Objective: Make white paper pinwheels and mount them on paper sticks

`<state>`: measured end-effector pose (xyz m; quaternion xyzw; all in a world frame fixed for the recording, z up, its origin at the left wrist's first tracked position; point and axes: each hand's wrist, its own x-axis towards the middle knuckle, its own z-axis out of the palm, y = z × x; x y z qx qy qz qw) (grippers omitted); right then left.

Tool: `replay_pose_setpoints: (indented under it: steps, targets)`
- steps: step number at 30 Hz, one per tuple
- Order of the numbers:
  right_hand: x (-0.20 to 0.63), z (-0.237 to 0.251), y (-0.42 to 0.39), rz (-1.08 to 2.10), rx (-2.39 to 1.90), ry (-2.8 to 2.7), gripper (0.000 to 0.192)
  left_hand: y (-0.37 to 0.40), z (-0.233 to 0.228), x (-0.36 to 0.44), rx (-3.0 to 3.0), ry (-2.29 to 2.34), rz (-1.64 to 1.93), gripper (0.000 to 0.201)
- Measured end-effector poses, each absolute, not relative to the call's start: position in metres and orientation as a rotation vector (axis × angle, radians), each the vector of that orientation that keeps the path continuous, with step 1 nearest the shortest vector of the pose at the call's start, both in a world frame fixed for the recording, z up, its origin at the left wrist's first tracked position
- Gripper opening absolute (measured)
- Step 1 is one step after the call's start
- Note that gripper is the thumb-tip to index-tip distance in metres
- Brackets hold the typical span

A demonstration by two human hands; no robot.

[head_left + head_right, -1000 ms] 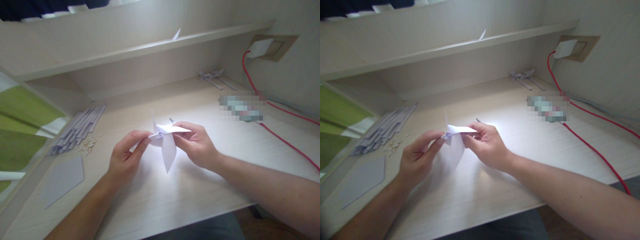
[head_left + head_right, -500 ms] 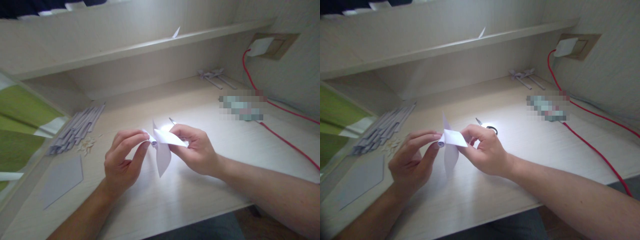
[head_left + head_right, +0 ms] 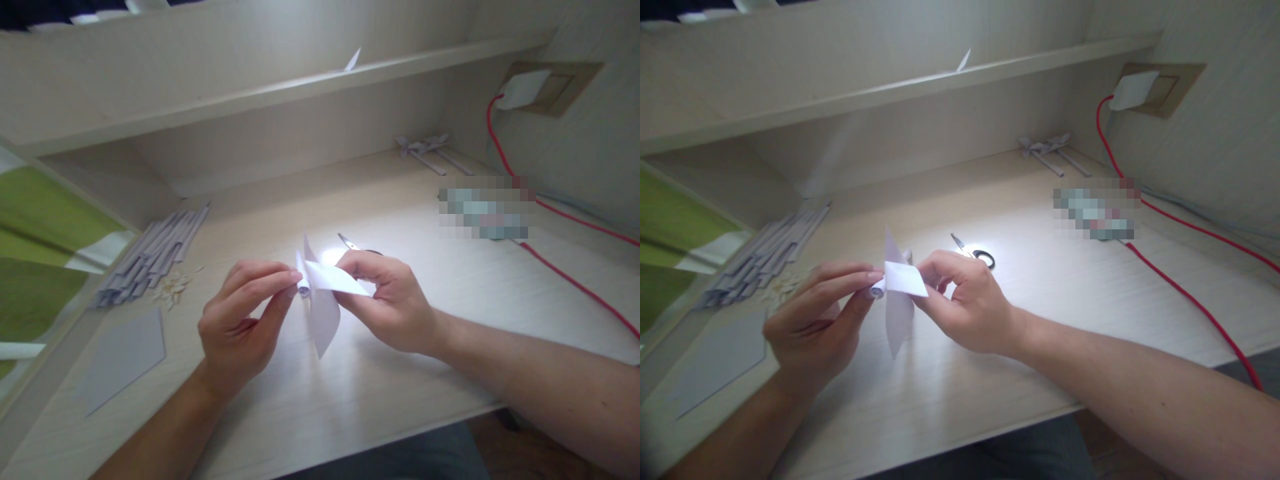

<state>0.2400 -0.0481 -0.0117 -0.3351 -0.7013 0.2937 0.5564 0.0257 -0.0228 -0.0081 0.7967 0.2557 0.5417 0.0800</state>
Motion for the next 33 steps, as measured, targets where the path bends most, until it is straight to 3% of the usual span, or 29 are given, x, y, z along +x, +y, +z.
replay_pose_setpoints:
  steps: [24, 33]
  targets:
    - [0.240, -0.008, -0.050, 0.757, -0.840, -1.726, 0.023, -0.034, 0.001, 0.026, 2.323, 0.870, 1.567, 0.025]
    - [0.239, -0.010, -0.051, 0.761, -0.864, -1.690, 0.014, -0.034, 0.002, 0.028, 2.309, 0.853, 1.551, 0.025]
